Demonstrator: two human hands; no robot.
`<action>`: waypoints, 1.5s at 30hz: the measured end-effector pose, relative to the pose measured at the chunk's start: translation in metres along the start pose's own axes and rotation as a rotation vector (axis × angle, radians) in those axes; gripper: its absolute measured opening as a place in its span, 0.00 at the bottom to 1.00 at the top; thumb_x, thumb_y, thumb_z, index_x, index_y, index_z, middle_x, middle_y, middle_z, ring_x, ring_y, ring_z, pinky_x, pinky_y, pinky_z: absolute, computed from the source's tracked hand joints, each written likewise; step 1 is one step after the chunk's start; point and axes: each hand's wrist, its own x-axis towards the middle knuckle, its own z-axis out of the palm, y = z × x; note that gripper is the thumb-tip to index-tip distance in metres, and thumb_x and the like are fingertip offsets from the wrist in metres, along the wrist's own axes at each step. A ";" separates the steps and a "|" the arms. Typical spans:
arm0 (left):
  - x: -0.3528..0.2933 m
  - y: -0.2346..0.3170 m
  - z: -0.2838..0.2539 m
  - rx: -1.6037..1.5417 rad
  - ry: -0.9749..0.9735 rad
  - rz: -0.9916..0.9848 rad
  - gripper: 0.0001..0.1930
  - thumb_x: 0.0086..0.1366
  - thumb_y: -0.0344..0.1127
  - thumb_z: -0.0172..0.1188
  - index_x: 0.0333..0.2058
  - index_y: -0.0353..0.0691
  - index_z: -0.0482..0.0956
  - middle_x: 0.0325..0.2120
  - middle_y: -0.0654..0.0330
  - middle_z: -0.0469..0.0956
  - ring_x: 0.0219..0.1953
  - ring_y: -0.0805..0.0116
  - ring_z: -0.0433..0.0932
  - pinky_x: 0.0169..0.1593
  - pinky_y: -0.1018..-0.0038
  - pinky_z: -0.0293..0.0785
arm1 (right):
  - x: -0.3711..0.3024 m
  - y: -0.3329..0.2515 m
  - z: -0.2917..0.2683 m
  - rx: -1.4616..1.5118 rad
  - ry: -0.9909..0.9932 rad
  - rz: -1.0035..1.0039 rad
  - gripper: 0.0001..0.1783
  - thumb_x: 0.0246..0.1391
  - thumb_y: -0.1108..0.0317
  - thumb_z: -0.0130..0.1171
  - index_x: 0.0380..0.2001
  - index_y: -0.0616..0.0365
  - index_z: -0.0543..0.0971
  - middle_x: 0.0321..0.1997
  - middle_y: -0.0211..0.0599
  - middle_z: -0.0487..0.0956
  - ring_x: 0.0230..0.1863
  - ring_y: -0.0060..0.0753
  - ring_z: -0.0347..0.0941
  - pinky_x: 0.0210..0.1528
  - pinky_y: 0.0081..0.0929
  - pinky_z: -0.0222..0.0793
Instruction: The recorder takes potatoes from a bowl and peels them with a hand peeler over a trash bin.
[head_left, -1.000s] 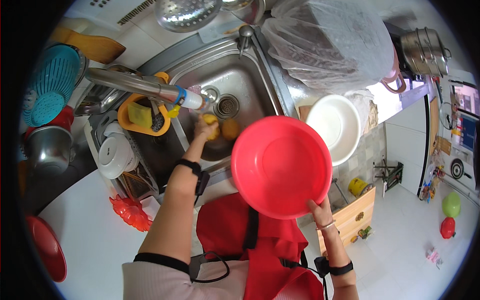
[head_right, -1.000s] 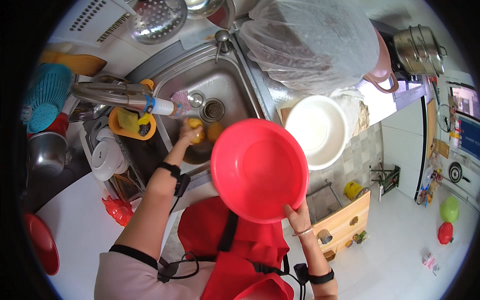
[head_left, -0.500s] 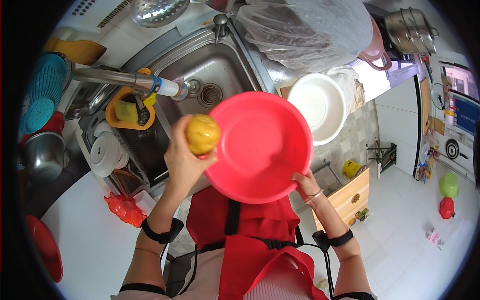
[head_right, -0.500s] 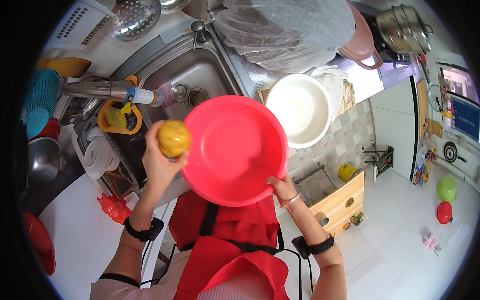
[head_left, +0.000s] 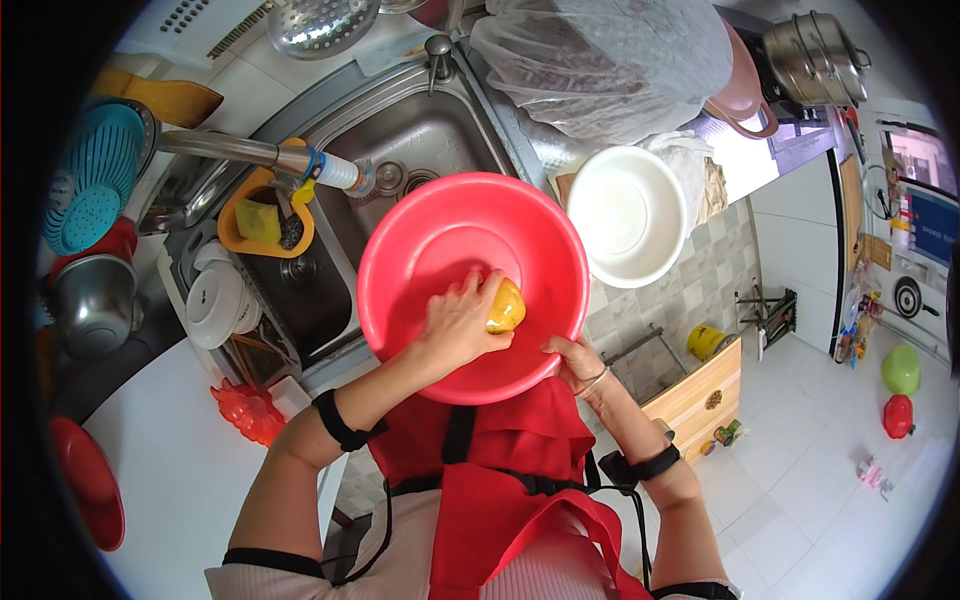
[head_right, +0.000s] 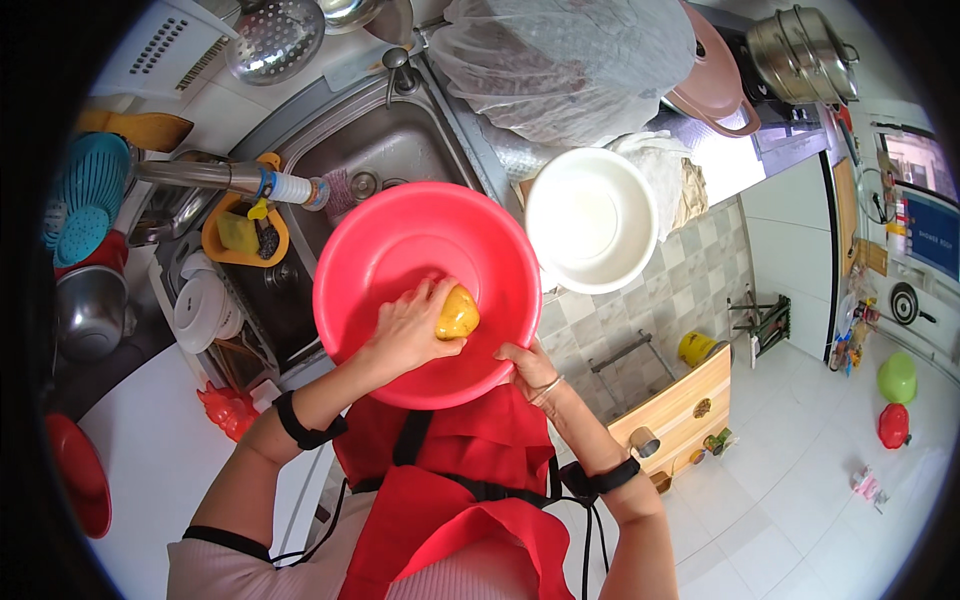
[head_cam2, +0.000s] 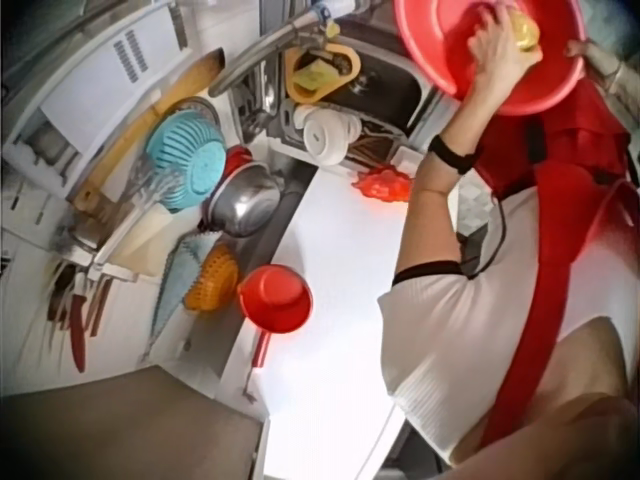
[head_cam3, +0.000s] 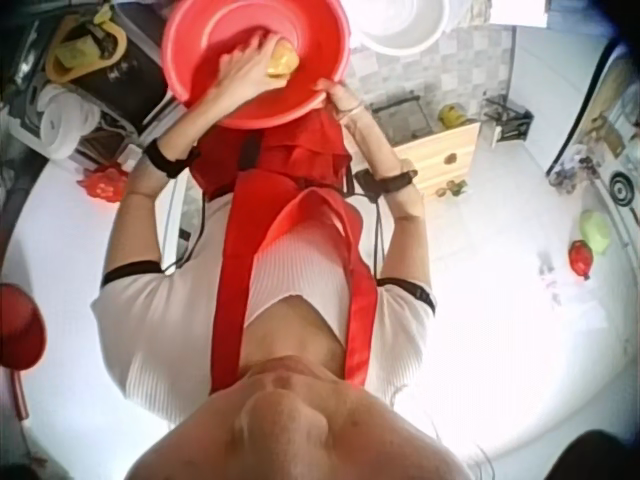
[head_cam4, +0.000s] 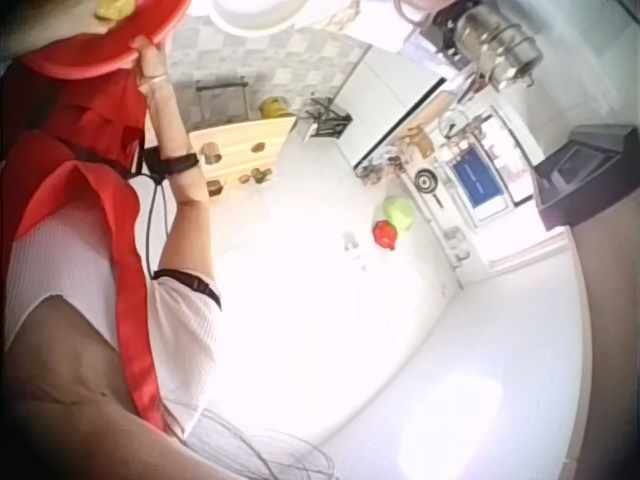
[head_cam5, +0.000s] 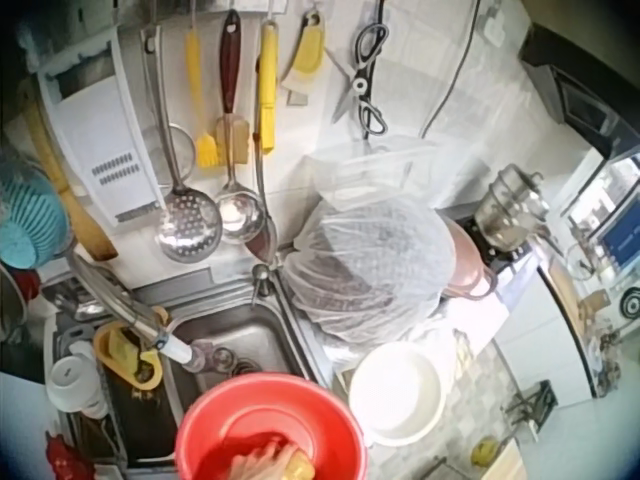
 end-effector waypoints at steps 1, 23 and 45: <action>0.000 0.003 -0.002 0.002 0.001 -0.001 0.43 0.42 0.51 0.67 0.56 0.44 0.57 0.48 0.44 0.67 0.41 0.47 0.75 0.38 0.56 0.73 | 0.000 0.002 -0.004 0.011 0.012 -0.001 0.17 0.45 0.82 0.51 0.42 0.61 0.70 0.33 0.34 0.76 0.32 0.29 0.75 0.35 0.33 0.77; 0.163 -0.245 0.170 -0.588 0.094 -0.487 0.48 0.37 0.56 0.72 0.52 0.33 0.62 0.49 0.41 0.68 0.51 0.50 0.70 0.53 0.62 0.67 | -0.068 0.010 -0.060 0.076 0.201 -0.010 0.28 0.43 0.84 0.51 0.51 0.56 0.66 0.44 0.35 0.74 0.43 0.31 0.72 0.48 0.31 0.70; -0.062 -0.070 -0.014 -0.232 0.682 0.176 0.42 0.40 0.32 0.69 0.55 0.36 0.58 0.49 0.49 0.64 0.51 0.54 0.67 0.55 0.65 0.65 | 0.046 0.035 -0.057 -0.097 0.016 -0.225 0.13 0.45 0.79 0.53 0.37 0.58 0.73 0.29 0.31 0.76 0.28 0.25 0.73 0.29 0.25 0.74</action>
